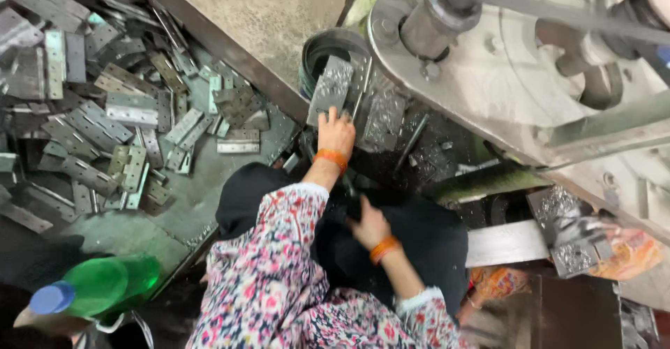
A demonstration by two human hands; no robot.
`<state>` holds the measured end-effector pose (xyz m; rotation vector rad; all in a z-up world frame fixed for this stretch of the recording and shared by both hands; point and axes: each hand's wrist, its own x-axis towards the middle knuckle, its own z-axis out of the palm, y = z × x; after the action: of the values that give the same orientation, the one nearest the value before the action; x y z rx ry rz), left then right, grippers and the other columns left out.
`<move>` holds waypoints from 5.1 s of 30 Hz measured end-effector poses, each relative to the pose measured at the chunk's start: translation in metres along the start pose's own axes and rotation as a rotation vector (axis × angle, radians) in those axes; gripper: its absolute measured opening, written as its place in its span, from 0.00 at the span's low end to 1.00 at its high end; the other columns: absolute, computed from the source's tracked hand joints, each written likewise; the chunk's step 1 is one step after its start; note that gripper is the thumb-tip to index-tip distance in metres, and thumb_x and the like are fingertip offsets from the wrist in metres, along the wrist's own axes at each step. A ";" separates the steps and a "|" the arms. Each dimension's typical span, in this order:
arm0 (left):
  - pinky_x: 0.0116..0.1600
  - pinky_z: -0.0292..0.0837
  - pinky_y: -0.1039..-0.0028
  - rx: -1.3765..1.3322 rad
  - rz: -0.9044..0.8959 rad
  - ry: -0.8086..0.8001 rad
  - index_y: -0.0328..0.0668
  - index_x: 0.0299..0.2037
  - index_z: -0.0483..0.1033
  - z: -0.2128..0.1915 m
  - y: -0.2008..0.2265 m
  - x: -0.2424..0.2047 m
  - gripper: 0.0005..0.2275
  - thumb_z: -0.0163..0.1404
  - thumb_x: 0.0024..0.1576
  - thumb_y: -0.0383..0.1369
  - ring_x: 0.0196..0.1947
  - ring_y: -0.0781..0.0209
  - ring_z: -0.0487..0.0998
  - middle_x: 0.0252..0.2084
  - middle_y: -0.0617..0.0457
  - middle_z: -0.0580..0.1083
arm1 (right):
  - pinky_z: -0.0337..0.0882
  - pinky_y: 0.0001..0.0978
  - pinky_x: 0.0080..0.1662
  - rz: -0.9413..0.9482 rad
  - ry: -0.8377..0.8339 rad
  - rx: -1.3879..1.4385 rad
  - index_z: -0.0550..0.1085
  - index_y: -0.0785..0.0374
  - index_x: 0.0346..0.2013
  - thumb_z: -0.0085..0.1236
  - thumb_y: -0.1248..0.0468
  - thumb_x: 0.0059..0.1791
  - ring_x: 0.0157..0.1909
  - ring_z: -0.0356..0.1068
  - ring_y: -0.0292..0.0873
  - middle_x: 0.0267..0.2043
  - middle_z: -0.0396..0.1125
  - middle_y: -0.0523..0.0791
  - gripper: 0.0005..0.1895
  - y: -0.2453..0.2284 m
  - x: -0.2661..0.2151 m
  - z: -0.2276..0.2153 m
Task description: The person repeatedly picks up small rectangular metal pieces from a bin and presses them against a rotating grinding wheel to smooth or deburr the edges. After each piece is processed, it is dropped into a pile of finished parts on the left side of the workspace.
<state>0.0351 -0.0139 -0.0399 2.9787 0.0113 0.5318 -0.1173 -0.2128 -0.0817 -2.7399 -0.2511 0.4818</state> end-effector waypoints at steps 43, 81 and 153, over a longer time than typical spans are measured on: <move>0.71 0.33 0.29 -0.080 -0.068 -0.046 0.47 0.63 0.74 0.020 0.004 0.037 0.20 0.42 0.63 0.42 0.76 0.43 0.48 0.62 0.58 0.72 | 0.74 0.57 0.45 0.018 0.096 -0.074 0.53 0.50 0.73 0.59 0.49 0.47 0.44 0.74 0.65 0.46 0.73 0.59 0.43 0.002 -0.006 0.049; 0.52 0.69 0.59 -0.876 -0.203 0.221 0.41 0.39 0.84 -0.057 -0.012 -0.041 0.09 0.61 0.50 0.33 0.44 0.46 0.75 0.37 0.48 0.78 | 0.75 0.32 0.38 -0.168 0.410 0.646 0.66 0.61 0.65 0.64 0.58 0.46 0.39 0.74 0.42 0.47 0.72 0.50 0.34 -0.018 0.064 -0.106; 0.64 0.51 0.30 0.015 0.002 0.066 0.43 0.37 0.86 -0.020 0.022 -0.014 0.11 0.50 0.54 0.35 0.62 0.37 0.64 0.45 0.46 0.79 | 0.74 0.55 0.52 0.079 0.068 0.013 0.49 0.44 0.75 0.59 0.51 0.46 0.51 0.73 0.63 0.54 0.72 0.56 0.46 0.002 -0.012 0.054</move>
<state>0.0152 -0.0340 -0.0237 2.9748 0.0182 0.6328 -0.1472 -0.2007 -0.1263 -2.7555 -0.1219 0.4089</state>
